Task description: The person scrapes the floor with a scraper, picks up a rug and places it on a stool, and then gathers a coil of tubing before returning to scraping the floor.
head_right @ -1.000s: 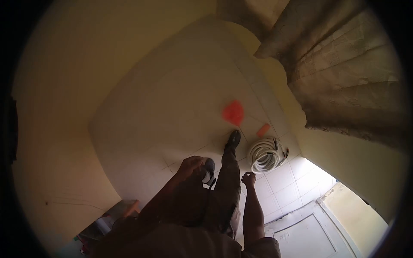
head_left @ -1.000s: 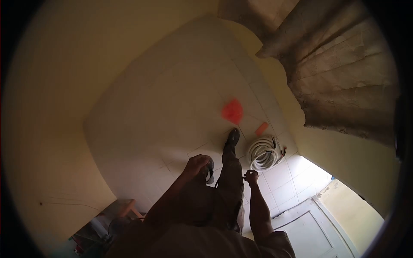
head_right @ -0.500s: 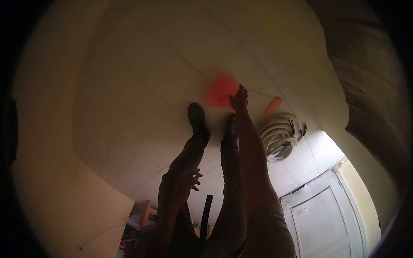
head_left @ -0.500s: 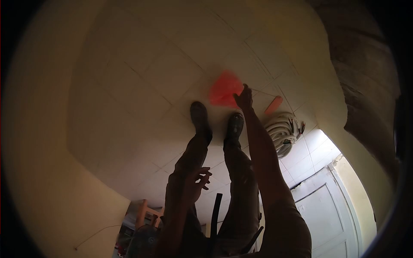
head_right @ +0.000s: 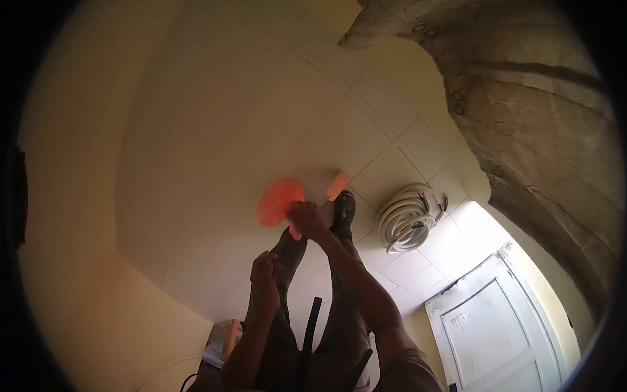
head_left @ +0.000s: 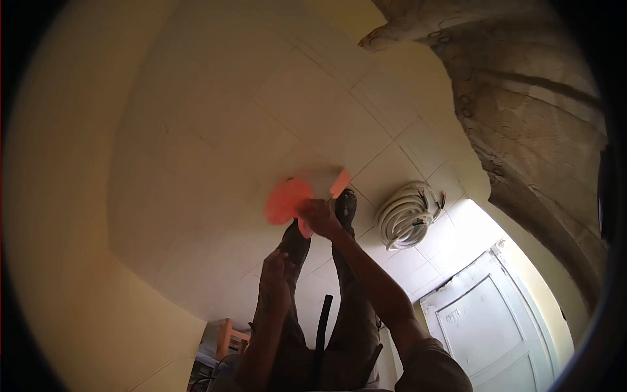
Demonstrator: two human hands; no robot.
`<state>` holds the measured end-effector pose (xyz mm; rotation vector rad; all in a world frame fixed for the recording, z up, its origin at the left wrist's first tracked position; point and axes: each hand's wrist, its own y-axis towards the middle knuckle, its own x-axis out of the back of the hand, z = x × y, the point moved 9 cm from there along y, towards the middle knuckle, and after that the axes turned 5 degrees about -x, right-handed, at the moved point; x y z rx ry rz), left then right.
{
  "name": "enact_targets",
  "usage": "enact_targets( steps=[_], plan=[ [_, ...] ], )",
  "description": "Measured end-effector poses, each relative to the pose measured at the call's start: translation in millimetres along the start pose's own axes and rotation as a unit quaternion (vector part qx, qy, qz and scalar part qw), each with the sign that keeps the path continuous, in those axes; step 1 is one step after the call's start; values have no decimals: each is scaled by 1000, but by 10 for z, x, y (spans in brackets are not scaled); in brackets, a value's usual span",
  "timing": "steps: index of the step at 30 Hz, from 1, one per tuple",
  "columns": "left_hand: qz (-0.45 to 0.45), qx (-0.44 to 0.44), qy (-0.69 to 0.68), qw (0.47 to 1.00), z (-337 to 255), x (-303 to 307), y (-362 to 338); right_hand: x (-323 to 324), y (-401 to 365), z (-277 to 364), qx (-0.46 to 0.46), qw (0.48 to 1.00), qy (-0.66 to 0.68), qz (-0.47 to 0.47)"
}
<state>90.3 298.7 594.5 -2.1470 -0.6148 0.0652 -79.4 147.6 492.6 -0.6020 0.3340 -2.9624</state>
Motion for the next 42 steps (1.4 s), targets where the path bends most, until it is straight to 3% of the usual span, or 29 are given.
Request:
enact_targets(
  steps=[1, 2, 4, 5, 7, 8, 9, 11, 13, 14, 15, 17, 18, 20, 21, 22, 23, 24, 25, 26, 27, 28, 30, 31, 34, 36, 38, 39, 42],
  plan=[
    [-49, -64, 48, 996, -255, 125, -41, 182, -103, 399, -164, 968, 88, 170],
    [-99, -129, 92, 982, -557, 255, -107, 531, -175, 1003, -163, 954, 95, 234],
    [-31, -310, 194, 930, -1470, 86, -234, 1147, -511, 1779, -222, 924, 92, 299],
    [-2, -394, 244, 886, -1901, 12, -361, 1483, -589, 2271, -161, 939, 91, 289],
    [190, -476, 298, 805, -2302, -349, -514, 2112, -827, 3061, -158, 925, 223, 264],
    [272, -491, 368, 741, -2693, -596, -873, 2374, -1003, 3222, -139, 921, 262, 251],
    [252, -532, 570, 573, -2353, -707, -692, 2682, -1079, 3710, -167, 835, 494, 173],
    [459, -374, 347, 727, -1974, -734, -749, 3190, -1371, 3884, -186, 898, 381, 120],
    [521, -94, 83, 844, -1862, -900, -839, 3741, -1409, 4410, -126, 904, 407, -31],
    [543, -103, 120, 824, -1754, -965, -898, 3972, -1566, 4509, -98, 877, 453, -124],
    [565, -114, 156, 802, -1644, -1026, -959, 4210, -1650, 4533, -116, 897, 401, -144],
    [599, -286, 321, 676, -1786, -1157, -1285, 4675, -1894, 4566, -72, 924, 242, -287],
    [601, -246, 291, 703, -2163, -1320, -1687, 4881, -1966, 4729, -53, 915, 158, -368],
    [607, -185, 196, 747, -2520, -1513, -2101, 4954, -2179, 4597, -49, 908, -162, -383],
    [604, -166, 124, 770, -2595, -1594, -2193, 4859, -2252, 4561, 8, 894, -207, -397],
    [597, -142, 54, 788, -2676, -1677, -2315, 4727, -2293, 4554, 7, 907, -167, -386],
    [545, -149, 24, 825, -2887, -1758, -2628, 4488, -2407, 3855, -74, 911, -153, -376],
    [559, -128, 47, 818, -2813, -1868, -2823, 4228, -2365, 3926, -148, 945, -114, -270],
    [572, -110, 69, 810, -2747, -1997, -2969, 4016, -2379, 3909, -164, 951, -105, -241],
    [583, -93, 91, 802, -2656, -2123, -3101, 3890, -2393, 4020, -122, 962, -9, -245],
    [619, -127, 88, 770, -2505, -2251, -3215, 3798, -2463, 3923, -75, 957, -6, -282],
    [634, -69, 77, 767, -2268, -2374, -3254, 3704, -2544, 3842, -28, 948, -7, -317],
    [648, 48, 56, 758, -1879, -2590, -3370, 3721, -2660, 3794, -89, 947, 65, -300],
    [643, 83, 61, 758, -2151, -2635, -3896, 3866, -2724, 3752, -84, 950, -24, -300],
    [734, -83, 364, 568, -2187, -3050, -4269, 4412, -3255, 3294, -207, 867, -20, -452],
    [722, -238, 435, 483, -2152, -3420, -4466, 4745, -3550, 3138, -239, 844, -29, -479],
    [667, -409, 499, 372, -2334, -3835, -4950, 4941, -3806, 2728, -293, 823, 54, -483],
    [668, -428, 483, 371, -2300, -4060, -5122, 5017, -3879, 2544, -299, 807, 82, -503],
    [729, -399, 414, 371, -2086, -4868, -5583, 5181, -3963, 1984, -419, 824, -68, -376]
  ],
)
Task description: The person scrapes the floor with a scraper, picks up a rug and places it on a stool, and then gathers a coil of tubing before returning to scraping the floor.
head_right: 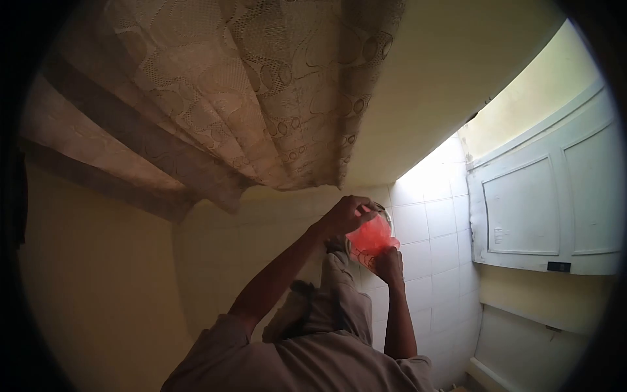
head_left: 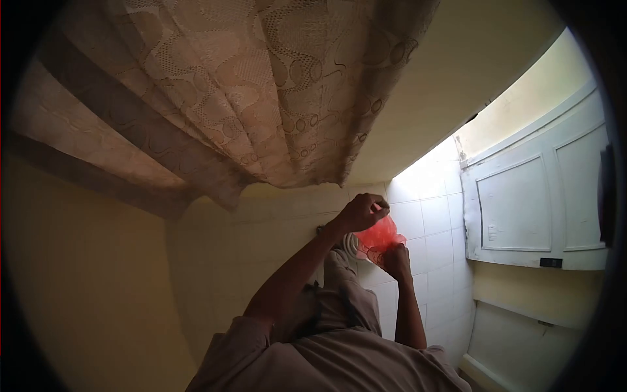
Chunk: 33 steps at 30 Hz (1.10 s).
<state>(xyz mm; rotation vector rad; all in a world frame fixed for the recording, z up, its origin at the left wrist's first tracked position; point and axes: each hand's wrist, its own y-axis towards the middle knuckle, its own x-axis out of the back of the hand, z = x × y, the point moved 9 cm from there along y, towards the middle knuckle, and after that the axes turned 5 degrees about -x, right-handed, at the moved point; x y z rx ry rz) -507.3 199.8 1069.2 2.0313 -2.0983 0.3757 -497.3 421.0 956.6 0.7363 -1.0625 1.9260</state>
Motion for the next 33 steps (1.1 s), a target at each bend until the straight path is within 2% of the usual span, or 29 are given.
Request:
enact_targets(
  steps=[2, 4, 5, 8, 10, 14, 16, 17, 19, 20, 21, 22, 23, 24, 26, 27, 29, 32, 33],
  plan=[
    [-60, -18, -154, 986, 136, 125, 503, -128, 306, -79, 56, 994, -77, 56],
    [-195, -51, -153, 968, 562, 492, 763, -140, 531, 11, 89, 983, -130, 98],
    [-263, 3, -169, 950, 1071, 682, 781, -32, 620, 196, 94, 978, -145, 113],
    [-418, 112, -210, 877, 1448, 1456, 74, -155, 1104, 201, 65, 975, -177, 117],
    [-496, 114, -208, 835, 1340, 1853, -621, -91, 1419, 569, 47, 982, -152, 99],
    [-563, 63, -170, 806, 769, 2116, -1625, -549, 2000, 1277, 188, 966, -147, 102],
    [-532, 30, -158, 831, 582, 2089, -1812, -765, 2174, 1866, 277, 944, -146, 103],
    [-491, 32, -218, 843, 540, 1974, -1795, -885, 2270, 2177, 307, 933, -146, 123],
    [-243, 116, -263, 926, 532, 1531, -1692, -1125, 2392, 2817, 374, 905, -130, 153],
    [-152, 127, -292, 936, 563, 1202, -1695, -1246, 2433, 3170, 413, 889, -114, 161],
    [-77, 170, -281, 941, 556, 944, -1741, -1387, 2494, 3489, 451, 871, -100, 170],
    [-33, 207, -235, 949, 656, 754, -1816, -1671, 2591, 3690, 484, 834, -179, 196],
    [-34, 297, -215, 930, 419, 826, -1860, -1856, 2646, 3835, 503, 805, -230, 213],
    [-69, 333, -175, 924, 692, 779, -1991, -1964, 2685, 3912, 510, 784, -272, 227],
    [-129, 411, -97, 897, 1473, 513, -2282, -2017, 2790, 3890, 493, 782, -296, 239],
    [-224, 449, -32, 865, 1594, 672, -2412, -2035, 2835, 3826, 486, 781, -309, 242],
    [-403, 507, 91, 756, 1664, 977, -2604, -2015, 2904, 3731, 479, 780, -324, 237],
    [-516, 479, 100, 704, 1848, 1443, -2666, -2042, 2931, 3596, 468, 781, -343, 232],
    [-567, 404, 114, 709, 2294, 1428, -2521, -2029, 2950, 3551, 466, 781, -345, 231]
  ],
)
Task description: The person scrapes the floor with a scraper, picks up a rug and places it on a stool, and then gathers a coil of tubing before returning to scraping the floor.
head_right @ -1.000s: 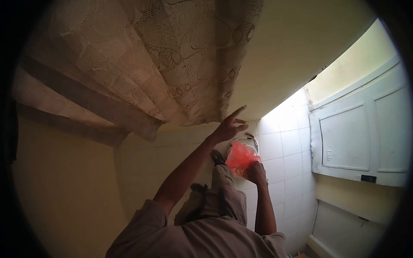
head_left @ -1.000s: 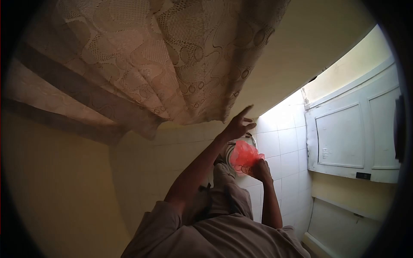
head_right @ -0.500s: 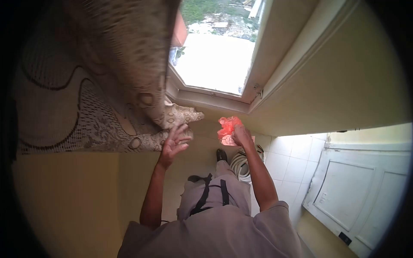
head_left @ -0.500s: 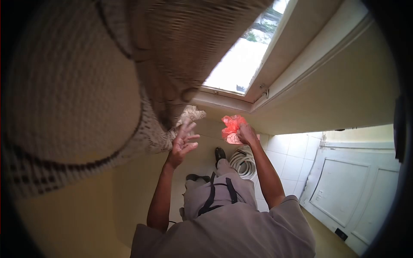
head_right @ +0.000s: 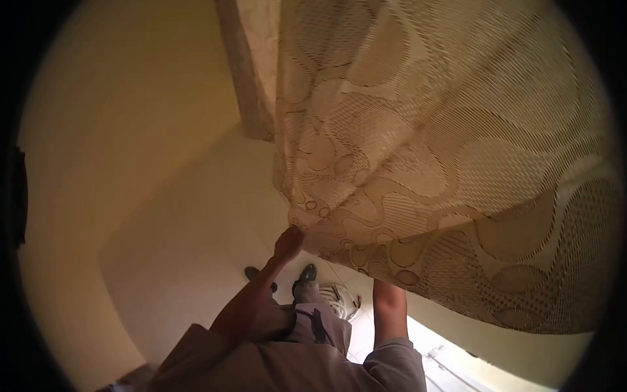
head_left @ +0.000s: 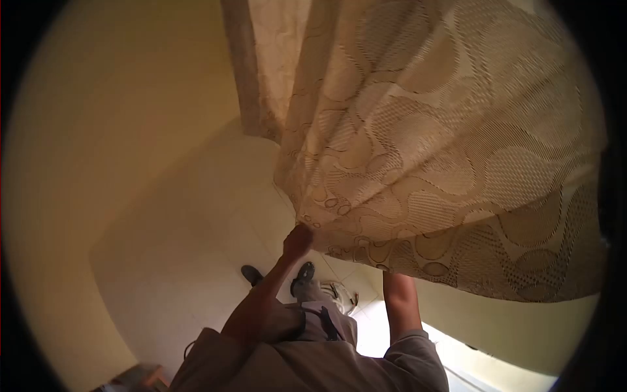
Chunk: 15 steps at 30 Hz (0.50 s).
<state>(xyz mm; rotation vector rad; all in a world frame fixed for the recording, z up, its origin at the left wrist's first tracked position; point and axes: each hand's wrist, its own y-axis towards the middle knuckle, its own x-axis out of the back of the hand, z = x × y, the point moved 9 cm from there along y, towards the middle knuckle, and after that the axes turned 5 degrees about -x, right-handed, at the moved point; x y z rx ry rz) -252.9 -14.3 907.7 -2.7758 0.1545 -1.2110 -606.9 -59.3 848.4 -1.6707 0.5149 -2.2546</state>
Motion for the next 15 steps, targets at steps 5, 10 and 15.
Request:
enact_targets(
  steps=[5, 10, 15],
  plan=[
    [187, 14, -299, 936, -997, -580, 186, -127, -38, -131, -6, 1000, -15, -13],
    [39, 37, -443, 895, -1162, -2009, 396, -218, 75, -275, -29, 998, -7, -54],
    [120, 237, -633, 727, -1383, -2375, 582, -205, 89, -323, -93, 989, 28, -112]
  ],
)
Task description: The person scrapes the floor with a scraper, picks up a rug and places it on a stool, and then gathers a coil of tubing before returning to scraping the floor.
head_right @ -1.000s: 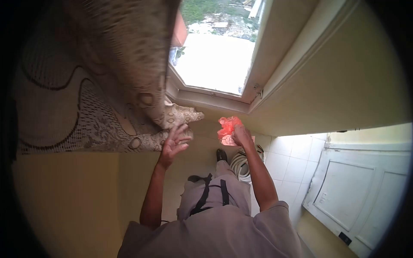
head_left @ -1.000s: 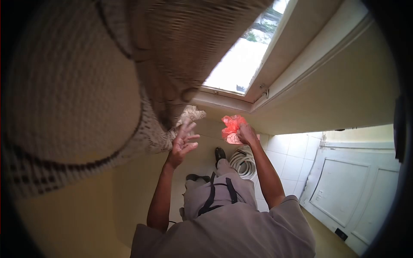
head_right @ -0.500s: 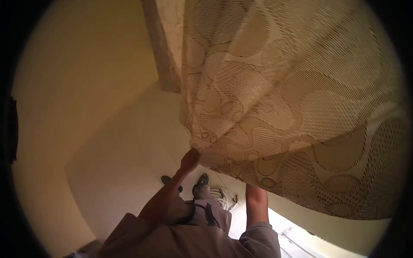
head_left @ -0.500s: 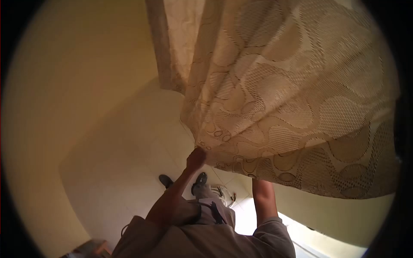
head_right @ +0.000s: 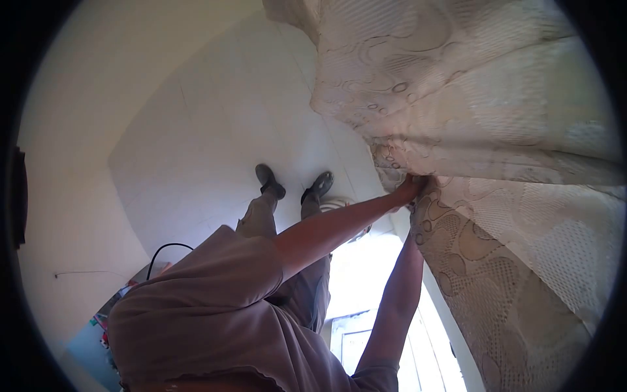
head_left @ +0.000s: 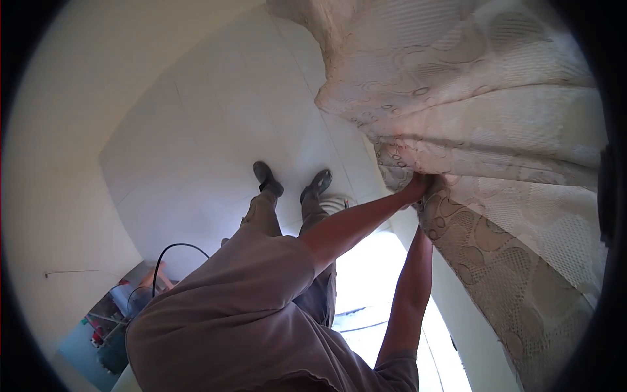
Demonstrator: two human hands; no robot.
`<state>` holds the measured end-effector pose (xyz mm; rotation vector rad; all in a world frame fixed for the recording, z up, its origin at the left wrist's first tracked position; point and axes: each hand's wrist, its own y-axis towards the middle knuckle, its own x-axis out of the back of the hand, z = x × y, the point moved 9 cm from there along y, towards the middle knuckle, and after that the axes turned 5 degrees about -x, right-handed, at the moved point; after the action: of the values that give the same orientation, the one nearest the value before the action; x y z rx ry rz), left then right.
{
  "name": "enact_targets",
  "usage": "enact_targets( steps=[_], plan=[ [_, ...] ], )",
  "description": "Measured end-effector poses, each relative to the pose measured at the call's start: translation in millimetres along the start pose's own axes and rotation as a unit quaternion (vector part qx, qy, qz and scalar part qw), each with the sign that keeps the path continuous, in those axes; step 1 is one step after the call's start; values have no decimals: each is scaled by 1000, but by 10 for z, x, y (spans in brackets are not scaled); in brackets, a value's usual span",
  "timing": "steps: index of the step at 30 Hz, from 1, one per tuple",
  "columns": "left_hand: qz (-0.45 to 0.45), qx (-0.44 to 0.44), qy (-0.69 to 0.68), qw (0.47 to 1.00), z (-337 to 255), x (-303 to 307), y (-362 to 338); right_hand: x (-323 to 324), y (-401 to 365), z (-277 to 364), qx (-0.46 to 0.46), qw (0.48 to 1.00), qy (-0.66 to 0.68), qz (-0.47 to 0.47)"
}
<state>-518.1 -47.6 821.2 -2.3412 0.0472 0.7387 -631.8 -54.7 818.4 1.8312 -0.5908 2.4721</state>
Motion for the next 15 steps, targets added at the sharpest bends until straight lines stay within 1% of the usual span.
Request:
enact_targets(
  steps=[1, 3, 5, 6, 7, 9, 10, 12, 13, 14, 15],
  plan=[
    [2, 7, -13, 1000, -70, 0, 24, 65, -112, -25, -17, 1000, 12, -17],
    [33, -36, -13, 999, -25, -122, 103, 144, -392, -160, -55, 996, 38, -61],
    [28, -75, 10, 997, 64, -166, 108, 227, -796, -259, -93, 986, 80, -109],
    [27, -95, 22, 995, 66, -177, 57, 336, -1043, -206, -112, 980, 98, -133],
    [37, -87, 35, 995, 134, -151, 35, 393, -1337, -186, -134, 970, 126, -158],
    [55, -65, 64, 994, 542, -53, 198, 361, -1790, -138, -185, 943, 210, -178],
    [68, -29, 87, 993, 759, 14, 270, 349, -1989, -83, -217, 920, 275, -175],
    [97, 45, 131, 986, 1103, 150, 302, -271, -2304, -336, -187, 937, 281, -87],
    [80, 46, 128, 988, 1261, 220, 333, -600, -2441, -421, -191, 920, 341, -35],
    [62, 48, 123, 989, 1403, 286, 366, -775, -2565, -371, -226, 898, 374, 50],
    [46, 46, 120, 991, 1428, 323, 347, -929, -2676, -357, -234, 895, 366, 100]
  ],
)
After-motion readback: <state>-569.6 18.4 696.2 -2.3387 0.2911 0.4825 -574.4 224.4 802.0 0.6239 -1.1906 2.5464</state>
